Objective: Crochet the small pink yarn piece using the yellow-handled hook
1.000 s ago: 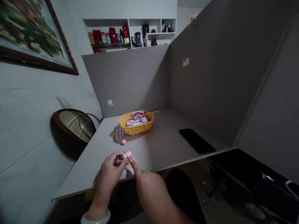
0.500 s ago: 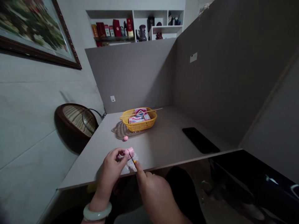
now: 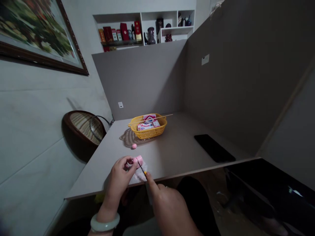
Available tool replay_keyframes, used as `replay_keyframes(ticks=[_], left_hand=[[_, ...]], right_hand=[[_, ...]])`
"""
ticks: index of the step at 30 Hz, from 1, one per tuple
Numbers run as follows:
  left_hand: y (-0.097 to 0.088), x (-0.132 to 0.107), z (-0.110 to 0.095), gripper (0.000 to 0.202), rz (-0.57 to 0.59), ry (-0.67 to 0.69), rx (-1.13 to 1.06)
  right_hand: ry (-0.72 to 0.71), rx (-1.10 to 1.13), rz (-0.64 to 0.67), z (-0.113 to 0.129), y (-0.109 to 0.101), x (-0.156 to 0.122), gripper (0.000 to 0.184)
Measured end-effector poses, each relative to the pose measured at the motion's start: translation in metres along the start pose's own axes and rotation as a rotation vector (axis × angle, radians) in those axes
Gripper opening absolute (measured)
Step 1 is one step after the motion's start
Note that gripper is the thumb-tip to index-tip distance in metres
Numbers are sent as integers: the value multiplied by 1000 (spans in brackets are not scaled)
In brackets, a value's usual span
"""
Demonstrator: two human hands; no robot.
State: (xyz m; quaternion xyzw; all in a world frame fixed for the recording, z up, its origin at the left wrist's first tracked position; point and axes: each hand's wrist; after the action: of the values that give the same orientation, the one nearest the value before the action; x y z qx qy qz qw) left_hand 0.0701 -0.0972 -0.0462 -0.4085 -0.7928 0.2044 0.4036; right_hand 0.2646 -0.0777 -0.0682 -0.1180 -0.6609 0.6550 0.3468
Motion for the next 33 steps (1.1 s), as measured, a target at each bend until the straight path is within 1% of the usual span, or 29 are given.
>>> replay_keyframes(ticks=[2,6,8,11,13,15,19,21,23,25,26,28,30,33], left_hand=[[0,0,0,16,-4,12,11],[1,1,0,16,-7,29,8],[1,1,1,17,-10,12,-5],[1,1,2,17,-1,-23,-16],[2,1,3,17,7,-34,-10],[2,1,2,18,2,-38,0],[2,1,1,19,-9,-35,-2],[1,1,1,19,-4,-44,-17],[1,0,1,18,1,-58,-22],[1,0,1,18,2,-61,-13],[1,-1,0,17,2,-57,-5],[1,0,-1,17,-4,-43,5],[2,0,-1,17,-7,-26,0],[2,0,0,18,-3,-26,-26]], right_hand=[[4,18,-12,-1,-1,-1,61],[30,22,59,6,-17,23,62],[29,11,68,8,-18,28,65],[14,-1,26,4,-5,13,71],[6,5,-11,1,5,1,69],[10,14,-4,1,6,-1,67],[43,2,71,7,-11,24,67],[48,-16,81,9,-14,30,66],[35,-16,53,7,-8,23,67],[-18,20,-14,2,4,7,69],[-36,31,-59,-1,10,-1,67],[-57,49,-97,-4,16,-7,64],[-35,38,-81,-3,14,1,65],[12,-12,-9,3,4,24,68]])
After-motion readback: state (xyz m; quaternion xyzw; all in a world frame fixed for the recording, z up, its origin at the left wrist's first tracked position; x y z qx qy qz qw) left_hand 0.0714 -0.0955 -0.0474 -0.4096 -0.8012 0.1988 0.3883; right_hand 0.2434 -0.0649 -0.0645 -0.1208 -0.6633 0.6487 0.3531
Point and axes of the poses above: each hand's wrist, its own x-axis towards the middle knuckle, its own y-axis out of the palm, z = x × y, and after that the axes turned 6 degrees about z, right-handed
